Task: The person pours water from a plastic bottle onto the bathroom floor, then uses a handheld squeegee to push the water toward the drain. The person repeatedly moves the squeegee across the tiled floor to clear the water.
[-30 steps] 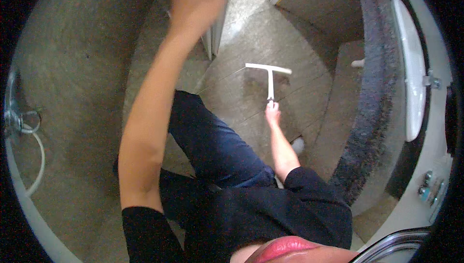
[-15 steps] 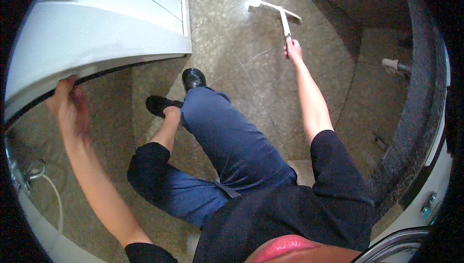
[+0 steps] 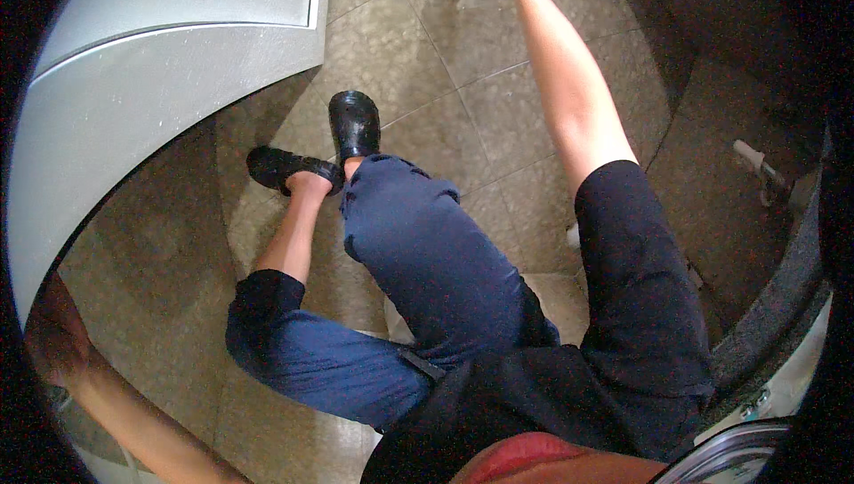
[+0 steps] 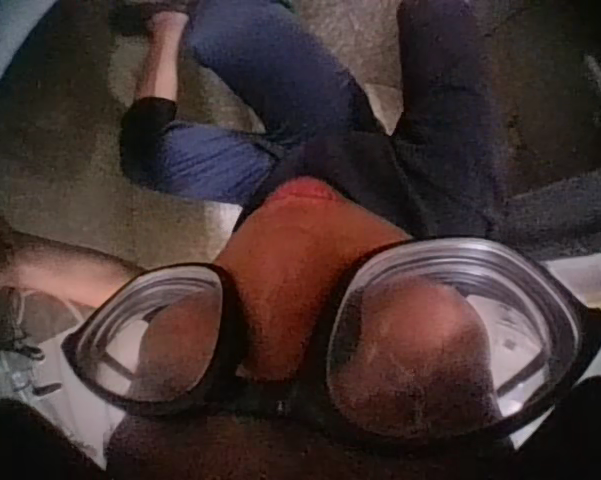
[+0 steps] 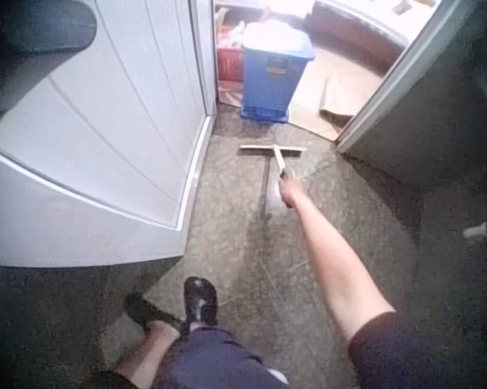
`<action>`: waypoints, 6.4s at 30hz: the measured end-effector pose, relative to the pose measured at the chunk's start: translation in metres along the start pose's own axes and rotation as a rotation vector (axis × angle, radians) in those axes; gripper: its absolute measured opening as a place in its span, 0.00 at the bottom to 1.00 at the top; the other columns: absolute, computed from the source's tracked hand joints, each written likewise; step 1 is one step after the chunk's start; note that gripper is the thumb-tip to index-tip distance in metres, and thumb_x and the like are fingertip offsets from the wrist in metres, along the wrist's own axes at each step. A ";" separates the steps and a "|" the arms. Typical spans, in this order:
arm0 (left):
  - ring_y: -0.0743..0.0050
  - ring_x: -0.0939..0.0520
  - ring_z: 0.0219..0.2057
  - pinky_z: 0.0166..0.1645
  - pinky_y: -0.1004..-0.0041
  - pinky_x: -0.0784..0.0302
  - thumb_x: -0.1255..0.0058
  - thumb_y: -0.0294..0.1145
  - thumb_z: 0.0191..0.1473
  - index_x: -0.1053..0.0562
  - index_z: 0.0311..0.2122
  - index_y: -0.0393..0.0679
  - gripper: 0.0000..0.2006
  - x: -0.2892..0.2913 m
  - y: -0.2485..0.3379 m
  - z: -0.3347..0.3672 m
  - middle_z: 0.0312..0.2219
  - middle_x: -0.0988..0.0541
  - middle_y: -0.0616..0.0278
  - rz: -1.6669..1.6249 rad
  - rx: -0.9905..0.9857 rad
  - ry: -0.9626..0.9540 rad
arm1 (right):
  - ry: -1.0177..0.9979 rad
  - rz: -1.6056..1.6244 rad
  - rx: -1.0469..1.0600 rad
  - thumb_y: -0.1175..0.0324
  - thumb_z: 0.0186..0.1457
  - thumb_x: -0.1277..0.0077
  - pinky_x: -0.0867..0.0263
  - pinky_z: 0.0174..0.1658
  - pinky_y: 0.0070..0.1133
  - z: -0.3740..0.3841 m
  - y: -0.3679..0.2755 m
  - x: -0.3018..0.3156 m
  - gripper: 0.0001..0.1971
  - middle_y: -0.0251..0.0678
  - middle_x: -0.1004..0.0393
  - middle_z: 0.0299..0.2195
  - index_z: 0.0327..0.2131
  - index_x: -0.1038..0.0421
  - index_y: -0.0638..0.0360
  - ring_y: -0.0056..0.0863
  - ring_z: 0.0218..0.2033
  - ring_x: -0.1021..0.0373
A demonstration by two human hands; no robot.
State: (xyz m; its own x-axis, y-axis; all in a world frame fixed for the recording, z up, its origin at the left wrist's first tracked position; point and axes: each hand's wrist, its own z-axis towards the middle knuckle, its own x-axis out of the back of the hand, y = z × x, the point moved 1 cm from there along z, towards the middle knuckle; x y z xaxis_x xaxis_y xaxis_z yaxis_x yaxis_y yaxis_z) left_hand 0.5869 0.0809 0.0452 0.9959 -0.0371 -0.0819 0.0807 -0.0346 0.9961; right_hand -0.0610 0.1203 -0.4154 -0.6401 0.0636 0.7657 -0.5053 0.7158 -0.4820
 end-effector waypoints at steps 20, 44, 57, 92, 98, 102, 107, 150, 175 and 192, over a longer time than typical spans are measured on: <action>0.58 0.37 0.54 0.61 0.61 0.49 0.52 0.27 0.45 0.35 0.48 0.29 0.23 0.016 -0.031 0.024 0.48 0.32 0.51 -0.050 0.134 -0.069 | -0.072 -0.183 -0.246 0.64 0.57 0.57 0.34 0.36 0.39 -0.526 0.296 0.011 0.30 0.50 0.28 0.34 0.60 0.58 0.34 0.50 0.34 0.30; 0.49 0.34 0.52 0.58 0.58 0.44 0.56 0.23 0.45 0.35 0.46 0.25 0.21 0.056 -0.001 0.062 0.47 0.31 0.42 -0.027 0.144 -0.118 | -0.637 -0.579 -0.137 0.32 0.48 0.65 0.33 0.42 0.34 -0.343 0.238 0.064 0.30 0.35 0.26 0.40 0.41 0.27 0.41 0.35 0.44 0.30; 0.47 0.38 0.54 0.63 0.55 0.54 0.57 0.19 0.40 0.31 0.40 0.24 0.18 0.029 0.005 0.061 0.48 0.33 0.39 -0.080 0.096 0.022 | -0.516 -0.943 -0.507 0.35 0.44 0.54 0.34 0.40 0.34 -0.493 0.429 0.189 0.27 0.37 0.24 0.36 0.40 0.26 0.43 0.39 0.39 0.28; 0.58 0.30 0.49 0.58 0.61 0.44 0.53 0.29 0.41 0.28 0.40 0.32 0.19 0.002 -0.021 0.020 0.42 0.26 0.51 -0.164 0.074 -0.162 | -0.256 -0.162 -0.398 0.35 0.50 0.62 0.37 0.46 0.29 -0.302 0.266 0.035 0.32 0.37 0.27 0.42 0.48 0.31 0.47 0.34 0.43 0.30; 0.59 0.31 0.50 0.58 0.62 0.45 0.52 0.32 0.42 0.30 0.43 0.33 0.20 -0.024 -0.043 0.006 0.44 0.27 0.54 -0.072 -0.004 -0.247 | -0.092 -0.271 -0.767 0.30 0.49 0.68 0.37 0.43 0.31 -0.443 0.381 0.094 0.38 0.45 0.25 0.35 0.39 0.26 0.58 0.39 0.37 0.28; 0.64 0.27 0.42 0.49 0.68 0.35 0.47 0.28 0.40 0.27 0.36 0.35 0.14 0.008 -0.076 0.039 0.36 0.24 0.57 -0.097 0.181 -0.167 | -0.022 -0.137 -0.961 0.33 0.50 0.64 0.37 0.34 0.28 -0.481 0.404 0.070 0.34 0.38 0.25 0.24 0.28 0.24 0.59 0.29 0.25 0.29; 0.78 0.31 0.25 0.25 0.77 0.36 0.48 0.30 0.43 0.28 0.33 0.44 0.09 -0.073 -0.088 0.017 0.26 0.28 0.69 -0.061 0.142 0.043 | 0.045 0.245 -0.881 0.40 0.53 0.60 0.39 0.22 0.25 -0.452 0.319 0.043 0.28 0.32 0.30 0.14 0.22 0.27 0.58 0.24 0.16 0.33; 0.53 0.34 0.52 0.56 0.48 0.46 0.53 0.52 0.42 0.35 0.50 0.44 0.31 -0.069 -0.069 -0.001 0.49 0.32 0.54 -0.021 -0.361 0.564 | 0.107 0.032 0.001 0.65 0.54 0.62 0.36 0.45 0.39 0.015 -0.068 -0.026 0.25 0.53 0.29 0.39 0.56 0.49 0.55 0.50 0.41 0.31; 0.65 0.38 0.54 0.59 0.55 0.51 0.60 0.36 0.52 0.42 0.56 0.37 0.26 -0.166 -0.094 -0.094 0.54 0.37 0.55 -0.017 -0.179 0.330 | -0.082 0.044 -0.223 0.62 0.47 0.52 0.31 0.33 0.29 -0.304 0.201 -0.003 0.20 0.42 0.25 0.32 0.42 0.37 0.60 0.31 0.31 0.26; 0.59 0.23 0.41 0.51 0.68 0.33 0.65 0.25 0.52 0.31 0.44 0.38 0.15 -0.362 -0.221 -0.231 0.36 0.23 0.53 0.571 0.323 -0.973 | -0.064 0.058 -0.025 0.45 0.56 0.65 0.38 0.47 0.40 -0.190 0.106 -0.028 0.28 0.56 0.29 0.39 0.44 0.34 0.62 0.51 0.44 0.33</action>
State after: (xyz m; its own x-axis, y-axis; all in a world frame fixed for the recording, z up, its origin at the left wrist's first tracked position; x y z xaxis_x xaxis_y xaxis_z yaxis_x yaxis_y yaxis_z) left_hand 0.2176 0.3323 -0.1378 0.4226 -0.8724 0.2455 -0.5214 -0.0124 0.8532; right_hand 0.0132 0.3266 -0.4076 -0.7038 0.0617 0.7078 -0.4521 0.7296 -0.5131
